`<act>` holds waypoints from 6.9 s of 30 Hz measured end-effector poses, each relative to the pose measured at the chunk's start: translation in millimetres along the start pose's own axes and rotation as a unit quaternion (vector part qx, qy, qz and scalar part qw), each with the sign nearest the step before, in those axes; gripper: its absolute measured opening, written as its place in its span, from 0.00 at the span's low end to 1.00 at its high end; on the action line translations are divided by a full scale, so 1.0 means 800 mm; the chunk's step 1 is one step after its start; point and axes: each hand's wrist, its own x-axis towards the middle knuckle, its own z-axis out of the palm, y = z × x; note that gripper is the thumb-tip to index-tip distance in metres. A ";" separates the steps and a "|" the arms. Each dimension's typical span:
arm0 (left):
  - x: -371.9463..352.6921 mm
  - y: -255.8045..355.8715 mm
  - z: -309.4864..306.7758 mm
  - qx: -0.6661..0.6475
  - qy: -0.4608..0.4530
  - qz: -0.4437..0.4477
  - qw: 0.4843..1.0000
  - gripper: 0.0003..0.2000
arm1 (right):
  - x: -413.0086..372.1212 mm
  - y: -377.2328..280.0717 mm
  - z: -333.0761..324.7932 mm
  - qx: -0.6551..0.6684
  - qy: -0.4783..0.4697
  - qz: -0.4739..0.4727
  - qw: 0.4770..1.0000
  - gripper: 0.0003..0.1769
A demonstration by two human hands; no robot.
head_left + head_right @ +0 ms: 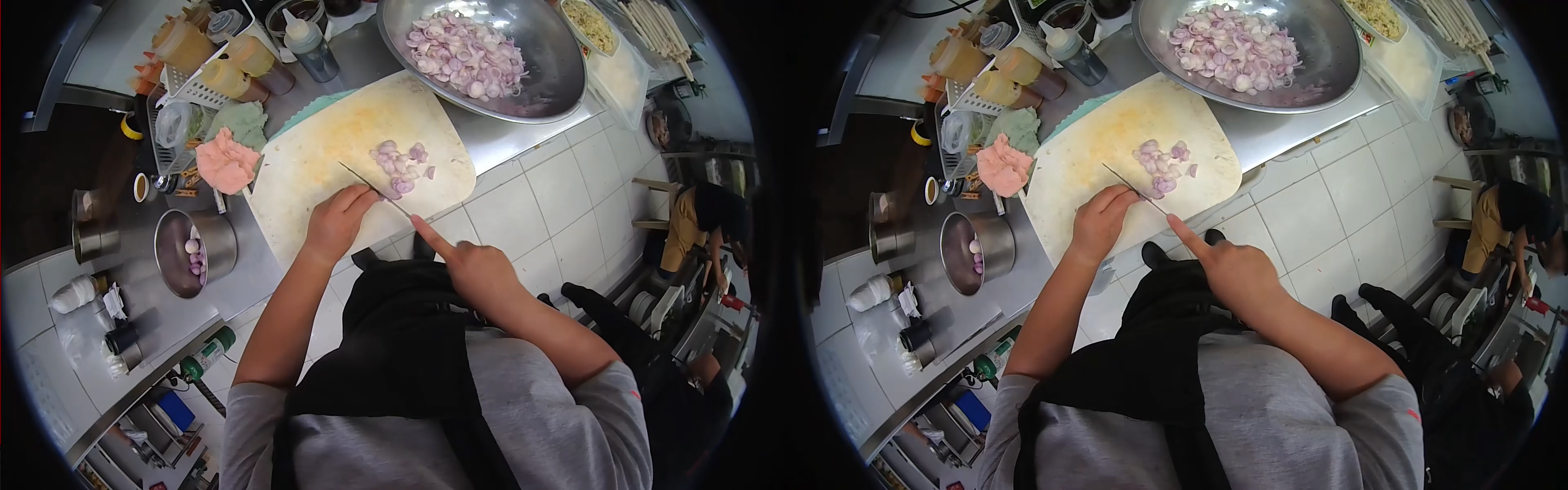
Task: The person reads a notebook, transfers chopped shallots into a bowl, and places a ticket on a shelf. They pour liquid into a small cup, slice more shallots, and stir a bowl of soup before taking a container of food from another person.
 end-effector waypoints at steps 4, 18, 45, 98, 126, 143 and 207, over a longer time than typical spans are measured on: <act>-0.005 -0.002 0.001 0.013 -0.016 0.006 1.000 0.11 | -0.006 -0.005 -0.004 -0.005 -0.074 0.027 0.997 0.53; -0.004 0.000 -0.003 0.003 -0.030 -0.021 0.999 0.11 | -0.018 -0.005 -0.009 0.006 -0.095 0.041 0.995 0.52; 0.011 0.003 -0.010 0.028 -0.007 0.009 1.000 0.15 | 0.021 0.012 -0.016 0.058 -0.034 0.071 0.995 0.50; -0.016 0.005 -0.008 -0.016 0.004 -0.054 0.998 0.08 | -0.003 -0.013 -0.003 -0.035 -0.038 0.001 0.999 0.54; -0.015 0.003 -0.008 -0.032 0.002 -0.057 0.998 0.11 | 0.023 0.007 -0.009 0.034 -0.053 0.070 0.996 0.51; -0.004 0.026 -0.009 -0.073 -0.049 -0.156 0.984 0.12 | 0.000 0.010 -0.001 0.083 -0.103 0.063 0.989 0.51; -0.030 -0.002 -0.009 -0.011 -0.008 -0.062 0.998 0.12 | 0.000 -0.021 -0.023 -0.009 -0.077 0.012 0.997 0.52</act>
